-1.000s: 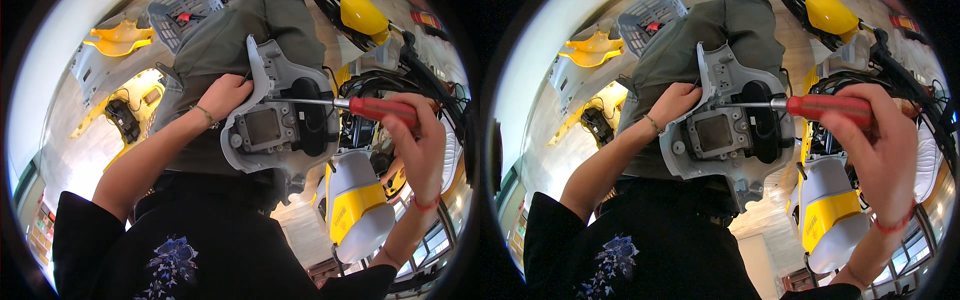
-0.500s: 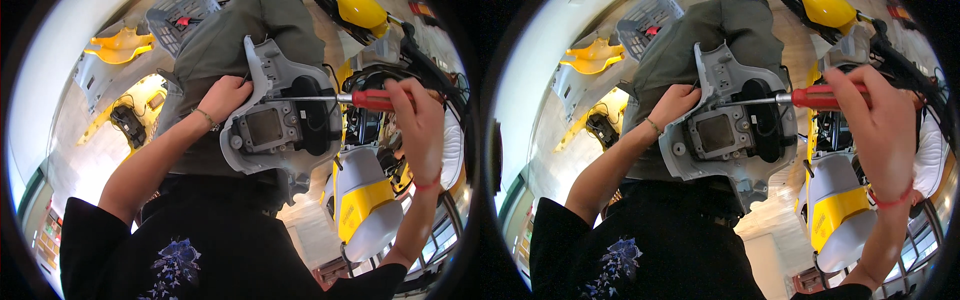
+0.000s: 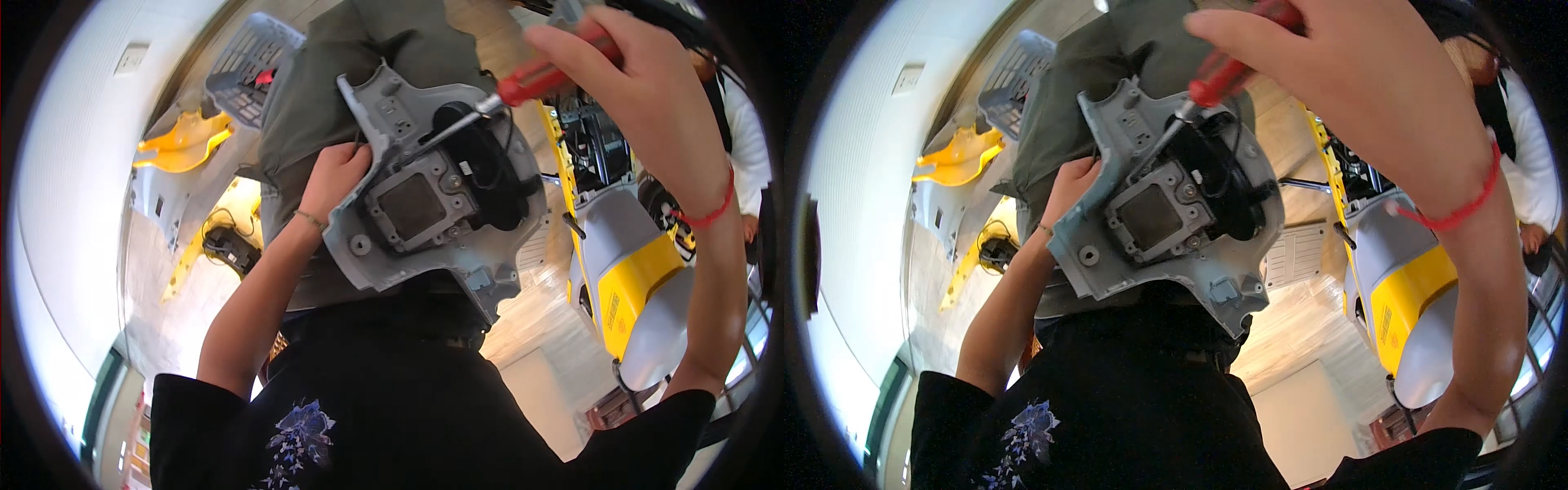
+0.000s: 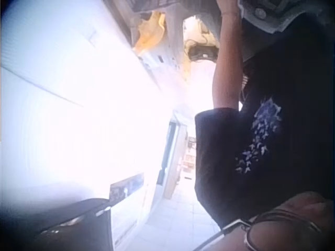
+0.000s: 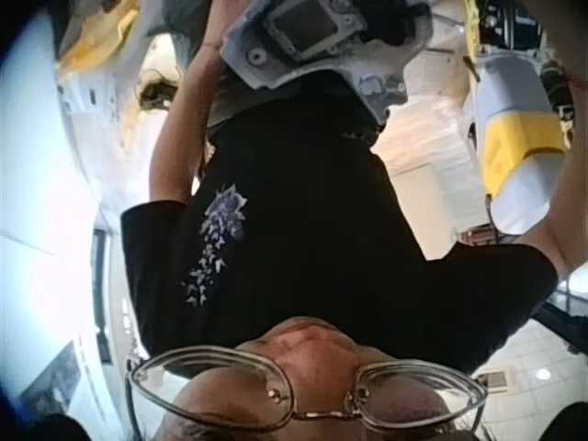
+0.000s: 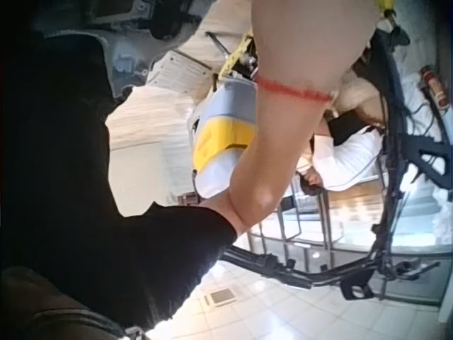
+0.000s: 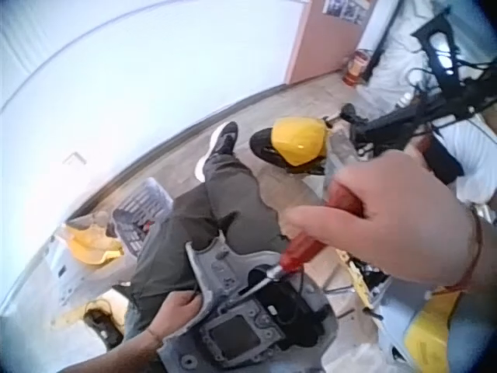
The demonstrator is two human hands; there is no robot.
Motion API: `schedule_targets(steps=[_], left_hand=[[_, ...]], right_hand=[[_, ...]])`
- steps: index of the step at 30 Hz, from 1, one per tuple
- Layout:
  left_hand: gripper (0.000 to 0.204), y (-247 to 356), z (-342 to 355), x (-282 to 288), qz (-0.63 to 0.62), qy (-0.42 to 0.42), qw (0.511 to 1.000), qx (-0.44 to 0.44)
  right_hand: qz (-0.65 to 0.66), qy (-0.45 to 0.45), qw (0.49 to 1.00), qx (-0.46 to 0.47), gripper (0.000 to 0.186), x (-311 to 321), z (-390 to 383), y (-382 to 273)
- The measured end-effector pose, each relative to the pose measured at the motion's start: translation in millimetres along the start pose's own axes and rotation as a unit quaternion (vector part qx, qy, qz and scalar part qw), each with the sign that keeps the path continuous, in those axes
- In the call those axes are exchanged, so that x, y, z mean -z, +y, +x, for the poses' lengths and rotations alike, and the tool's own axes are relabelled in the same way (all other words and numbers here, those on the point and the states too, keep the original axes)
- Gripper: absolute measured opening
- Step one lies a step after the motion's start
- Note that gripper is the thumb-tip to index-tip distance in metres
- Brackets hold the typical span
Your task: The recorder uses a screwdriver to remove screws and disassemble a plastic housing from a motorcycle.
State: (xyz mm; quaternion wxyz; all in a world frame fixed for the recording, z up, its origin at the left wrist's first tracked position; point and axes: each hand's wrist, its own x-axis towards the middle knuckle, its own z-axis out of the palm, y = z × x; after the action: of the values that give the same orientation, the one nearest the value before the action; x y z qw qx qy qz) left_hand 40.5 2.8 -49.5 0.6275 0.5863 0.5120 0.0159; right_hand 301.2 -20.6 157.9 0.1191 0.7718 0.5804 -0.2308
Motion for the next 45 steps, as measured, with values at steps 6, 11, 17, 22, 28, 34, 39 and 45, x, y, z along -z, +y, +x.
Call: schedule_targets(steps=[6, 11, 17, 22, 28, 34, 39, 45], left_hand=[[0.038, -4, 2, 0, -0.025, -0.006, 1.000, 0.001], [0.038, -2, 2, -3, -0.050, -0.012, 0.999, -0.008], [0.036, -21, 10, 0, -0.011, -0.011, 1.000, -0.012], [0.035, -15, 7, 3, -0.077, -0.039, 0.996, 0.009], [0.033, -21, 25, -3, -0.030, -0.087, 0.994, 0.055], [0.033, -47, 38, -7, -0.106, -0.074, 0.992, 0.007], [0.038, -20, 12, -10, -0.110, 0.005, 0.994, -0.026], [0.041, -5, -33, -12, -0.134, 0.098, 0.985, -0.053]], right_hand=[[0.052, 0.139, 0.977, 0.151, 0.027, -10, -8, -14], [-0.034, 0.083, 0.993, 0.075, 0.036, 6, -18, -31], [0.082, 0.004, 0.994, 0.074, 0.035, 24, -22, -8], [0.236, -0.003, 0.962, 0.135, 0.044, 42, -22, -12], [0.206, 0.176, 0.929, 0.252, 0.024, -22, -13, 26], [0.164, 0.131, 0.972, 0.103, 0.026, -16, -17, 19], [0.221, 0.153, 0.956, 0.120, 0.025, -6, -42, -2], [0.263, 0.171, 0.930, 0.191, 0.025, 18, -100, -16]])
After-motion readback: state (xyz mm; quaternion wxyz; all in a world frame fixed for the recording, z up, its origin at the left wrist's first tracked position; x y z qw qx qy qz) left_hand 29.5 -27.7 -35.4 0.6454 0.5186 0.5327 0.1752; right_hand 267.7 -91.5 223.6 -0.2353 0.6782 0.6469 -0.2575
